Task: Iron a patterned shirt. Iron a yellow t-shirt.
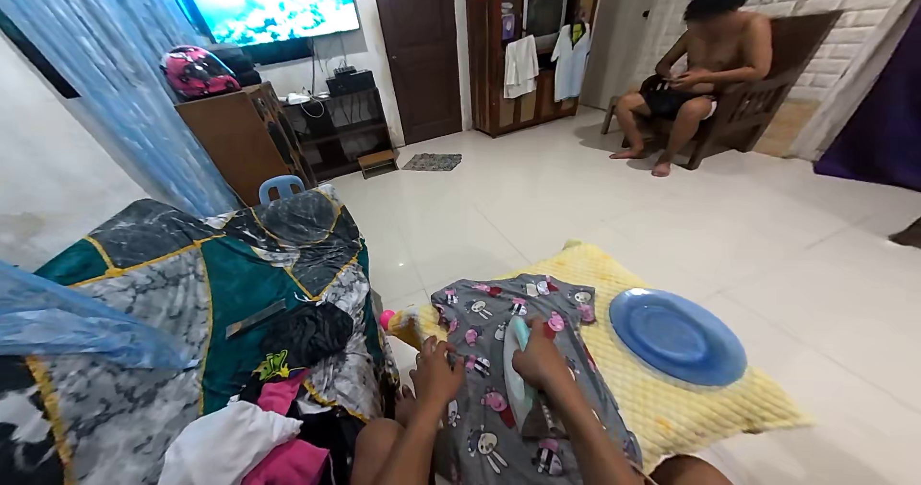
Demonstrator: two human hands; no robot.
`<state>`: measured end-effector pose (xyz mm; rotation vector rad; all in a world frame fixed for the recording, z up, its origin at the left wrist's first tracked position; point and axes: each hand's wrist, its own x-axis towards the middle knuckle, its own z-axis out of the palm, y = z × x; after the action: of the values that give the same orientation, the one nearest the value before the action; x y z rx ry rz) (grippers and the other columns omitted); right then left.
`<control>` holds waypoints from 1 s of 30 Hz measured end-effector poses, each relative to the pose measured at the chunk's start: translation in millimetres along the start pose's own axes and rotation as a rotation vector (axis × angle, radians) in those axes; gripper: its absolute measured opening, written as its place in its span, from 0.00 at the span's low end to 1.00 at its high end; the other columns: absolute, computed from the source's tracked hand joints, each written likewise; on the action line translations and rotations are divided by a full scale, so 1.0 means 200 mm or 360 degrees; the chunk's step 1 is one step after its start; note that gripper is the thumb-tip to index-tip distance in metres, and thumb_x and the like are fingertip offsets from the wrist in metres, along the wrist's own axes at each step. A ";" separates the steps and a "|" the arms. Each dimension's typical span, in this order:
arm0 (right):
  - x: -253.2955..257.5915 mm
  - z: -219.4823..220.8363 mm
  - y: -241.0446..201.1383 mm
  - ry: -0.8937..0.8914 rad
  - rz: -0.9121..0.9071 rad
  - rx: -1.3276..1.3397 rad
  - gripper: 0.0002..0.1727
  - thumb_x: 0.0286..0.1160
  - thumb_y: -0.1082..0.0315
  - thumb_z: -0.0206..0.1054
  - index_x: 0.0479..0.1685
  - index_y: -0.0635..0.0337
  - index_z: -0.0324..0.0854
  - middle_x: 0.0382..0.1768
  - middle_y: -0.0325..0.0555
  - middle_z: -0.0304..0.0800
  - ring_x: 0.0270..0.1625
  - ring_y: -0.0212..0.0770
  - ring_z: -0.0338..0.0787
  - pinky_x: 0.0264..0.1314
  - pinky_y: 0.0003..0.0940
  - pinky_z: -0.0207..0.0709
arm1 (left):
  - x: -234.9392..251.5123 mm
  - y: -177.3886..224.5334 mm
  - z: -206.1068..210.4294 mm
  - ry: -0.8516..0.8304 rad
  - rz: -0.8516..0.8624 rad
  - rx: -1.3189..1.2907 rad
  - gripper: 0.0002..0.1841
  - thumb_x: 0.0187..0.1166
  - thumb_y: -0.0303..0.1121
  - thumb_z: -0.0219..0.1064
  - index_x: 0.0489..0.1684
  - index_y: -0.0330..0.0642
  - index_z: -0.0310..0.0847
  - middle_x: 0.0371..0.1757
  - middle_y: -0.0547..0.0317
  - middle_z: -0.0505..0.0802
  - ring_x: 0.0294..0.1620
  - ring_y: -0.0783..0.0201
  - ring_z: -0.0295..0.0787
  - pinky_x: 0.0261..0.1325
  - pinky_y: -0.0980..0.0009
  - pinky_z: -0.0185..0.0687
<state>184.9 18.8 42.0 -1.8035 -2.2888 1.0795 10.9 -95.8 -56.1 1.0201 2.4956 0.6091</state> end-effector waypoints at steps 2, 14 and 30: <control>-0.04 0.01 0.02 -0.0018 0.0007 -0.0009 0.52 0.58 0.64 0.76 0.90 0.47 0.52 0.52 0.61 0.91 0.53 0.61 0.94 0.54 0.64 0.86 | 0.01 0.01 -0.01 -0.0007 -0.0005 0.0010 0.22 0.76 0.57 0.66 0.66 0.67 0.86 0.89 0.61 0.70 0.77 0.45 0.77 0.66 0.37 0.77; 0.04 0.00 -0.01 -0.0043 0.0012 0.0010 0.54 0.57 0.63 0.75 0.91 0.45 0.50 0.53 0.60 0.91 0.54 0.61 0.94 0.53 0.64 0.86 | 0.03 -0.01 -0.01 0.0009 0.0033 0.0018 0.21 0.75 0.57 0.68 0.63 0.66 0.87 0.87 0.60 0.72 0.75 0.44 0.79 0.64 0.36 0.79; -0.01 -0.04 0.10 -0.0204 -0.0108 0.0045 0.48 0.65 0.63 0.73 0.90 0.45 0.52 0.54 0.61 0.90 0.53 0.61 0.93 0.54 0.65 0.85 | 0.06 -0.05 -0.02 -0.0025 0.0146 -0.0082 0.22 0.74 0.52 0.74 0.62 0.53 0.88 0.83 0.51 0.77 0.69 0.39 0.84 0.60 0.35 0.84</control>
<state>206.4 22.9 38.5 -1.6802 -2.3725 1.2443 -5.5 -95.0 -60.0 1.1204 2.4174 0.6860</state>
